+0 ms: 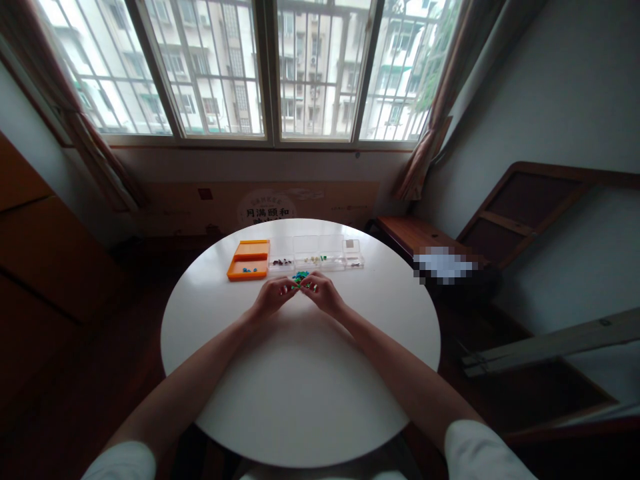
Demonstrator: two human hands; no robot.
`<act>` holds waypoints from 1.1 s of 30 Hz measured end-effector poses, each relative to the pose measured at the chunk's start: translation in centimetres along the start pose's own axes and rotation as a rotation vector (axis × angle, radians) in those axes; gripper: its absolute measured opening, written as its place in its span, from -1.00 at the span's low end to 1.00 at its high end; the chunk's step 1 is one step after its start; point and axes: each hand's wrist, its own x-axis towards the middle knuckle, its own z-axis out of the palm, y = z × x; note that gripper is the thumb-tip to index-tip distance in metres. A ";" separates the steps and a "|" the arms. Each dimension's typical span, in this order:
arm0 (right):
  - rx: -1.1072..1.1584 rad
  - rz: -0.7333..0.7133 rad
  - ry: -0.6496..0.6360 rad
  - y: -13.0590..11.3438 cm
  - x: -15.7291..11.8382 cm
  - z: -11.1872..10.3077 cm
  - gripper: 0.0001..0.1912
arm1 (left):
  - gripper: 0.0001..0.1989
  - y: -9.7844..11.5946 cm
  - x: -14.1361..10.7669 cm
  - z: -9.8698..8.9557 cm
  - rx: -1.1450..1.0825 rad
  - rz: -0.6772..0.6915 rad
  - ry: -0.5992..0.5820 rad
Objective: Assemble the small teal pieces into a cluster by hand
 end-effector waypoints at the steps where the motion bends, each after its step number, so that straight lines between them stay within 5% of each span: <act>1: -0.005 0.002 0.000 0.0 0.0 0.0 -0.92 | -0.85 0.0 0.0 0.0 0.000 -0.001 0.001; 33: 0.008 -0.034 -0.025 -0.3 -0.1 0.0 -0.90 | -0.89 0.2 0.0 0.0 0.015 -0.027 0.033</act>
